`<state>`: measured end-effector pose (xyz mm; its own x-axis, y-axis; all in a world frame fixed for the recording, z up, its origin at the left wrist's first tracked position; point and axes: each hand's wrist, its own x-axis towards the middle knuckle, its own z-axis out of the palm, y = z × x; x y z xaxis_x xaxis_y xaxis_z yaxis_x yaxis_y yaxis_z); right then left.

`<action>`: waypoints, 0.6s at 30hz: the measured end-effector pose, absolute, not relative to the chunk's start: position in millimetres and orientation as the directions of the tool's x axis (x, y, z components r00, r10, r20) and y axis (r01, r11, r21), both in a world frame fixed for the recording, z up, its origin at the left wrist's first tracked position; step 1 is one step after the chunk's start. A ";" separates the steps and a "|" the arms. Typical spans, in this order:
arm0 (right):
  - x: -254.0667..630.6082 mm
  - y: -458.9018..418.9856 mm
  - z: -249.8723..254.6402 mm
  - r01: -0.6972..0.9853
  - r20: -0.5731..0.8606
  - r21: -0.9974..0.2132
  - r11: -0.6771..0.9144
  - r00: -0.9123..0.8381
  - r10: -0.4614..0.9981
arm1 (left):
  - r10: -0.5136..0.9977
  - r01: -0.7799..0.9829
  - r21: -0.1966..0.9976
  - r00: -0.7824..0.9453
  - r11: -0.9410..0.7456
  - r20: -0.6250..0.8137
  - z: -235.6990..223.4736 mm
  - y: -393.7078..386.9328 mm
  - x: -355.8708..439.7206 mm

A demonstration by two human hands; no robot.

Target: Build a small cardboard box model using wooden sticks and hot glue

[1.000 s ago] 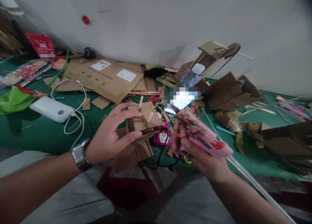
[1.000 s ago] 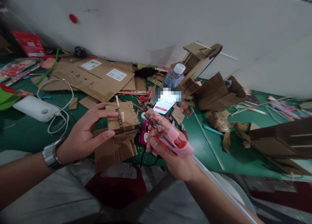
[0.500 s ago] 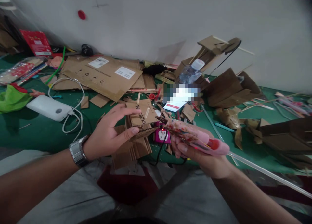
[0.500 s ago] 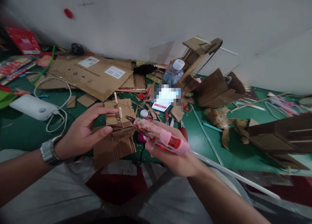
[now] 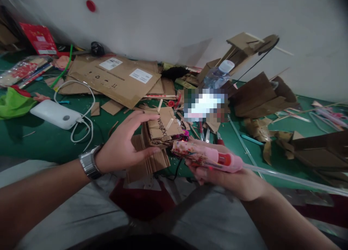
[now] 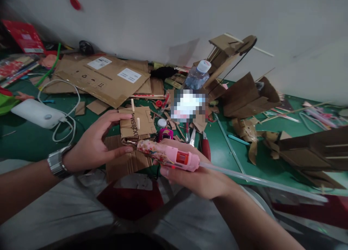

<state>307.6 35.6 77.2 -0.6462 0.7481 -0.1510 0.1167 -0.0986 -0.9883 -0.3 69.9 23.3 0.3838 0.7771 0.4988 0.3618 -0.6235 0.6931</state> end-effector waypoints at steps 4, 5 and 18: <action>302.5 38.4 81.1 0.075 -0.082 -0.996 -0.043 -0.673 0.735 | 0.765 0.352 0.684 0.380 -0.639 0.519 23.4 68.6 0.8; 302.2 38.4 81.4 0.068 -0.077 -0.997 -0.042 -0.677 0.732 | 0.760 0.357 0.675 0.381 -0.646 0.526 23.2 68.5 0.9; 312.9 29.5 78.1 0.248 -0.216 -0.965 -0.085 -0.567 0.795 | 0.747 0.380 0.645 0.386 -0.663 0.541 23.2 67.9 0.4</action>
<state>312.9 29.5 78.1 -0.5671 0.7949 -0.2157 0.2479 -0.0850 -0.9650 0.4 67.9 23.2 0.3859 0.7472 0.5411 0.3803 -0.6632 0.6446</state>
